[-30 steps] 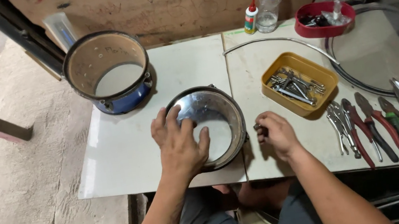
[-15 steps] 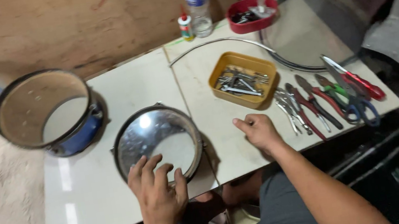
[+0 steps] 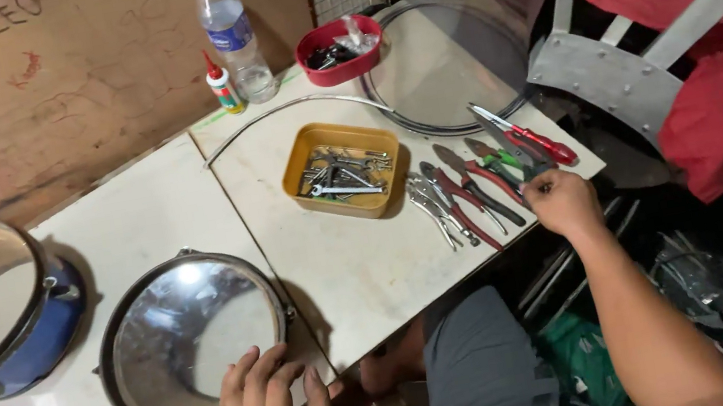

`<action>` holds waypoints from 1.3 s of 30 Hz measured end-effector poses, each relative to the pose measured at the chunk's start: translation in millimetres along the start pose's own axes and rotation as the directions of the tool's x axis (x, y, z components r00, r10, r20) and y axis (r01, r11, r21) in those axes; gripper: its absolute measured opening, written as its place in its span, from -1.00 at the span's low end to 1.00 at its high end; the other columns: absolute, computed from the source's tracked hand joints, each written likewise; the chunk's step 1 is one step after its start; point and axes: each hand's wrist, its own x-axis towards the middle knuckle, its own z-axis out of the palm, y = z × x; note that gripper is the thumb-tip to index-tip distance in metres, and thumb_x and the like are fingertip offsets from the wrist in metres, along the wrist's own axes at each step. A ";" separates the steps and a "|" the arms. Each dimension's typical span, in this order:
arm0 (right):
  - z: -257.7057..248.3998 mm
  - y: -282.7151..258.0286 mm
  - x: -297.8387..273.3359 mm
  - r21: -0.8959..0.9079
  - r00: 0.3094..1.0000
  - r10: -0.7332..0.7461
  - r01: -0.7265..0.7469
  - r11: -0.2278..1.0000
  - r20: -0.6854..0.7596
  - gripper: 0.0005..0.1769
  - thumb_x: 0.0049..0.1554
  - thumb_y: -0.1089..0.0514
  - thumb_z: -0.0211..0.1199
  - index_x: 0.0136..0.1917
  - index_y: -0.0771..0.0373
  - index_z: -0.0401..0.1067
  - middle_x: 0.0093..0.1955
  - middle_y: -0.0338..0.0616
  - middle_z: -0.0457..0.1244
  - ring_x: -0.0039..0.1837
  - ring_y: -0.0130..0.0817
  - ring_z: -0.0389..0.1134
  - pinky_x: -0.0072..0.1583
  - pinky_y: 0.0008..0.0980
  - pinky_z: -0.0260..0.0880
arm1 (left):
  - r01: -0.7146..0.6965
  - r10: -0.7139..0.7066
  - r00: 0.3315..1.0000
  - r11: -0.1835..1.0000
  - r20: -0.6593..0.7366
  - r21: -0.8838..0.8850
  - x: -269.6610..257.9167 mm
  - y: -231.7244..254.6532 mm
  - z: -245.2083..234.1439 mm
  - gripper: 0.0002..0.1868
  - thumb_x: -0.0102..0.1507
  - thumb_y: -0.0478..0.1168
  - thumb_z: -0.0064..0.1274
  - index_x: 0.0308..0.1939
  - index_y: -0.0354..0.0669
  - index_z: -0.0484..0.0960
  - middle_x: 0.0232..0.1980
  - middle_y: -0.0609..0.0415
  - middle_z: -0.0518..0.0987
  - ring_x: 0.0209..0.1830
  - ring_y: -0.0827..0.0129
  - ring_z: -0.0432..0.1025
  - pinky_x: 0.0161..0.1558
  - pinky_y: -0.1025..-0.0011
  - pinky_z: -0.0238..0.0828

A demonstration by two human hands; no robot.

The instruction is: The person uses a drum key to loosen and remove tension rods from a snare drum shell. They then remove the drum head and the metal rim, placing the parts on the table.

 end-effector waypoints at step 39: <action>-10.7 76.3 113.1 -0.057 0.987 -0.106 0.100 0.993 -0.120 -0.58 0.13 -0.09 0.33 0.18 0.14 0.60 0.04 0.15 0.43 0.13 0.18 0.42 0.17 -0.07 0.34 | 0.178 -0.174 0.981 0.983 -0.086 0.051 -50.7 12.4 10.2 -0.92 0.19 -0.16 0.12 -0.33 -0.03 0.66 -0.09 0.16 0.66 0.16 0.12 0.47 0.38 0.08 0.32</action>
